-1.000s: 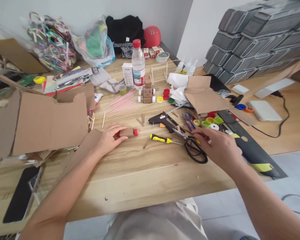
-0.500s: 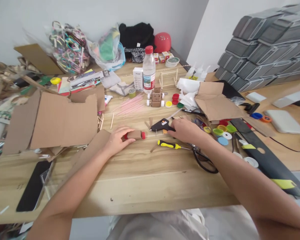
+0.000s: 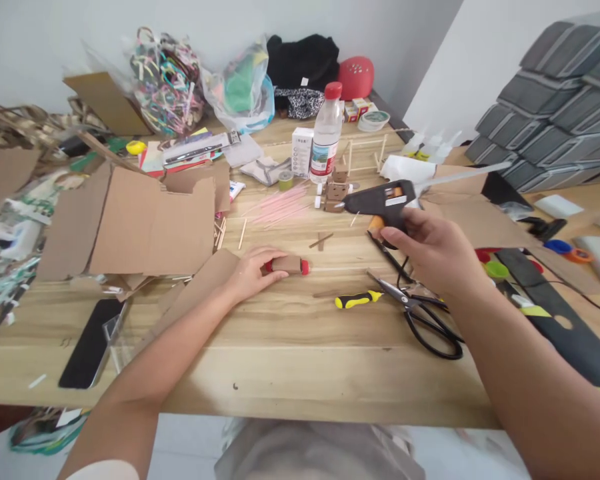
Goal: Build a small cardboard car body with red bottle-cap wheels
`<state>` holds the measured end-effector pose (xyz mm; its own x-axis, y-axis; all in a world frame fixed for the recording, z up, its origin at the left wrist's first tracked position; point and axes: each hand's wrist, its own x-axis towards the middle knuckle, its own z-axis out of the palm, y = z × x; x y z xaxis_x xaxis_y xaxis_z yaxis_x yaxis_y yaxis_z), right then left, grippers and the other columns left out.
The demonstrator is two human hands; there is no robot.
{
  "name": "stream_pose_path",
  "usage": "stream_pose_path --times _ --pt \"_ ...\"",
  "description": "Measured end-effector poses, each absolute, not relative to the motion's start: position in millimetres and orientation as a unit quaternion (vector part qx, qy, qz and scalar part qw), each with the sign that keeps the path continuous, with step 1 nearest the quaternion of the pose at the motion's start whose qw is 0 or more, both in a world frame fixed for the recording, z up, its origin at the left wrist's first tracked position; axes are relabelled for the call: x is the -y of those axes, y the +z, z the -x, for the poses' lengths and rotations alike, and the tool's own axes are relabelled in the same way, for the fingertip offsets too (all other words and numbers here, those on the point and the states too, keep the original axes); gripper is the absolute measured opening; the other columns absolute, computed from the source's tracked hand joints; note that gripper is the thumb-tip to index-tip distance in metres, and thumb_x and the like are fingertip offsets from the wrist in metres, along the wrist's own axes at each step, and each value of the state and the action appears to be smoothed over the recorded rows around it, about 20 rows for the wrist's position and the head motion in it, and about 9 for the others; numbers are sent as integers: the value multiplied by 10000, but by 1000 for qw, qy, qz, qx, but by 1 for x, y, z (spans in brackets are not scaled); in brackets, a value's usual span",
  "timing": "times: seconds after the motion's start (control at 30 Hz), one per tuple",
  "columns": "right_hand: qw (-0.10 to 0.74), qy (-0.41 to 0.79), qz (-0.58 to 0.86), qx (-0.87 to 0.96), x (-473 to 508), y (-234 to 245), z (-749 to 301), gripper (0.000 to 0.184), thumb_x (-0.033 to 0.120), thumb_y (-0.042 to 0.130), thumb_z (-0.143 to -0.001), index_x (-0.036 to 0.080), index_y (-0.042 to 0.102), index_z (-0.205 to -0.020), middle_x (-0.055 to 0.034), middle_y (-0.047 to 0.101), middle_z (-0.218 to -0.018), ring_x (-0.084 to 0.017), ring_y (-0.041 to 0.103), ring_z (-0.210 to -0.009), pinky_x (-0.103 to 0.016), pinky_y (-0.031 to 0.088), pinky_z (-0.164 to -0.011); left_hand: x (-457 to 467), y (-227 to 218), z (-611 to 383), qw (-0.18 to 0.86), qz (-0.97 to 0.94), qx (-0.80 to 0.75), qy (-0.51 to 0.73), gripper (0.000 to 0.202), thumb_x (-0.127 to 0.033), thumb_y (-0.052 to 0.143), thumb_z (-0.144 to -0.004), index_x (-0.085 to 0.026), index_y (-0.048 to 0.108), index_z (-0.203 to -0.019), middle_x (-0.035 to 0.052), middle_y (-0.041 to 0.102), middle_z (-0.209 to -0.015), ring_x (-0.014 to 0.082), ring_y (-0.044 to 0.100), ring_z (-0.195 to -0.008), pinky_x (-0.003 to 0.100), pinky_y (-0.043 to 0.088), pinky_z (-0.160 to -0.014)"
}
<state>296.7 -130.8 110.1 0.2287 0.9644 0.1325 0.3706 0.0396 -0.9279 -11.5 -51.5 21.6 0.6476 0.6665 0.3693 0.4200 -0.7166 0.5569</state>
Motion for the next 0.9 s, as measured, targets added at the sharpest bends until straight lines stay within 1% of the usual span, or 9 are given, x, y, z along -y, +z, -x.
stream_pose_path --times 0.07,0.1,0.2,0.33,0.43,0.53,0.67,0.73,0.9 --pt "485 287 634 529 136 119 -297 170 436 735 -761 291 660 -809 -24 788 -813 -282 765 -852 -473 641 -859 52 21 12 215 -882 -308 285 334 -426 780 -906 -246 767 -1187 90 814 -1158 266 750 -1107 483 601 -1022" --pt "479 274 644 530 138 123 -298 180 453 728 -760 290 652 -758 -28 778 -766 -270 756 -792 -466 641 -836 52 21 12 214 -882 -308 285 336 -426 778 -908 -249 766 -1192 87 813 -1164 265 749 -1110 486 596 -1031" --pt "420 298 658 549 141 130 -305 241 501 717 -734 273 663 -677 -37 765 -690 -243 736 -693 -438 635 -775 52 22 12 215 -883 -307 283 342 -428 778 -908 -257 764 -1204 82 812 -1167 262 748 -1113 483 595 -1033" --pt "323 369 663 566 141 125 -303 207 458 743 -673 254 711 -696 -25 763 -655 -251 738 -668 -392 608 -681 53 23 11 218 -883 -312 277 338 -436 789 -898 -266 771 -1190 79 815 -1153 264 745 -1118 483 596 -1030" --pt "271 397 657 581 142 119 -287 182 417 710 -716 236 712 -731 -25 739 -634 -236 707 -627 -335 552 -594 53 23 10 219 -882 -313 277 340 -449 784 -901 -261 771 -1184 83 815 -1146 266 748 -1111 485 596 -1029" --pt "245 401 644 603 140 117 -269 183 397 645 -753 223 698 -774 18 636 -536 -185 599 -519 -288 454 -503 53 23 10 218 -884 -308 277 350 -452 781 -903 -258 764 -1193 92 813 -1157 270 749 -1111 494 592 -1033" --pt "203 365 641 644 135 113 -255 209 419 615 -777 238 601 -674 56 481 -471 -131 417 -441 -273 321 -457 52 21 10 216 -885 -310 272 349 -425 799 -890 -260 762 -1195 92 809 -1172 273 749 -1120 501 585 -1035" --pt "188 350 645 653 134 111 -251 232 424 599 -806 244 587 -660 59 450 -464 -131 394 -430 -278 308 -469 52 21 10 215 -886 -308 272 351 -426 792 -897 -251 761 -1199 99 807 -1178 274 747 -1123 493 587 -1028" --pt "173 376 651 636 138 108 -247 300 434 505 -896 236 644 -719 46 480 -472 -149 440 -432 -281 356 -500 52 21 9 212 -889 -298 277 360 -453 763 -919 -239 757 -1208 110 802 -1196 277 743 -1136 493 575 -1046"
